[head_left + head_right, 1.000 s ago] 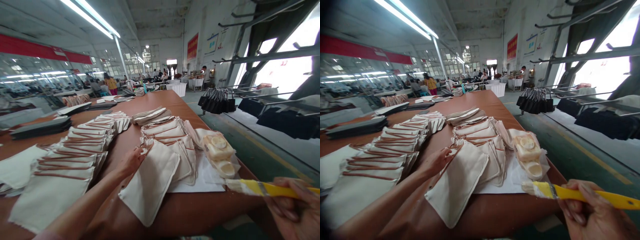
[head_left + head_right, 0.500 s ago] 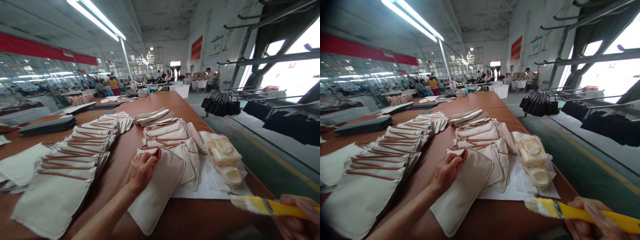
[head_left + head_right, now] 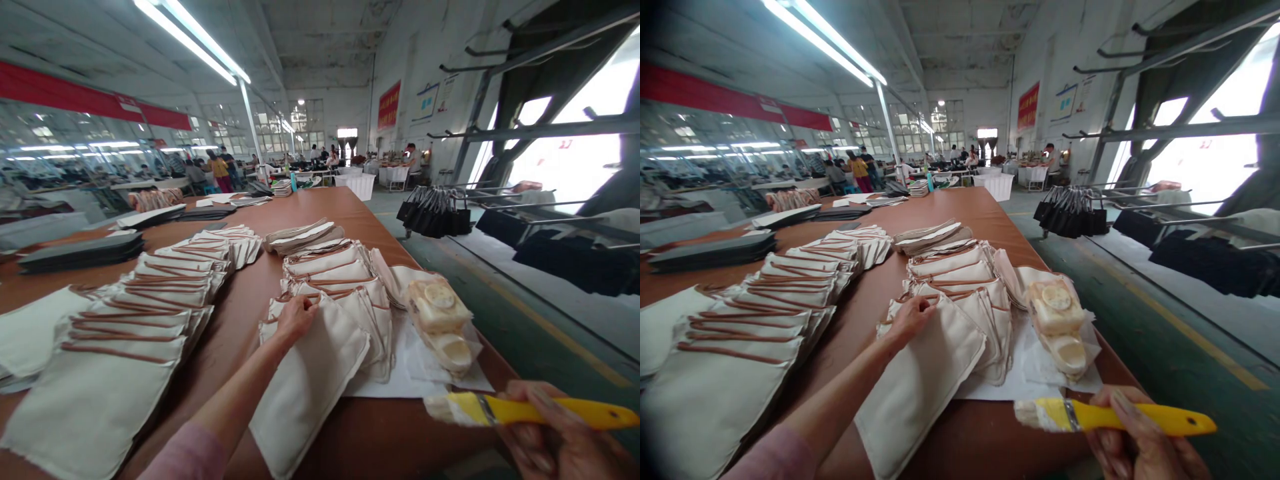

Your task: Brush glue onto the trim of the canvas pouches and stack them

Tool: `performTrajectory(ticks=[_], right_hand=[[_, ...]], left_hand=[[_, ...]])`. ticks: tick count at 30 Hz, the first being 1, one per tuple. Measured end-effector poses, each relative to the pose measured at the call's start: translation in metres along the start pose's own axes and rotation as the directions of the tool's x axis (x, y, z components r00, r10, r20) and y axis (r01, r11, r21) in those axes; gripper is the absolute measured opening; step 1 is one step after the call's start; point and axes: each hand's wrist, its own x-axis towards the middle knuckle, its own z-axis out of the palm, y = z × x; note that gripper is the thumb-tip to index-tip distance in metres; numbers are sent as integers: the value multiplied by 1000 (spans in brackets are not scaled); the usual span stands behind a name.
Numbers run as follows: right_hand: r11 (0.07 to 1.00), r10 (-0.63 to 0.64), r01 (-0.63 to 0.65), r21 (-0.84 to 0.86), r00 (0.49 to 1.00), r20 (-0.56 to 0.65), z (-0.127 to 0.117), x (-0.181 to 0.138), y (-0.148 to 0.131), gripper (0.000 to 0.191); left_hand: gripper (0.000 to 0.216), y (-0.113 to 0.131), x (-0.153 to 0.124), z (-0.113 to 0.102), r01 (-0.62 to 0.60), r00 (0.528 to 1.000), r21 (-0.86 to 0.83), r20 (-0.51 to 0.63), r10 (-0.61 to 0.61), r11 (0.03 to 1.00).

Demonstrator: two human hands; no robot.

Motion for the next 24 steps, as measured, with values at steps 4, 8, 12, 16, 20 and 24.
performTrajectory(ticks=[4,8,12,16,20,24], right_hand=[[1000,-24,25,-19,999,39,15,-9,-1,39],[999,-38,39,-21,998,58,31,-11,-1,35],[991,-128,131,-13,983,132,38,0,5,31],[949,-244,284,-137,937,250,40,14,11,29],[825,-359,474,-309,861,361,46,17,10,33],[709,-377,592,-382,777,504,56,16,8,33]], left_hand=[[23,9,-5,9,-4,998,-54,59,8,999],[19,22,-26,16,-86,982,-174,154,113,981],[25,37,-64,18,-148,930,-333,274,246,931],[30,52,-102,8,-161,829,-500,400,391,851],[34,61,-122,-3,-107,727,-654,462,508,749],[35,66,-132,-7,-8,681,-694,523,513,720]])
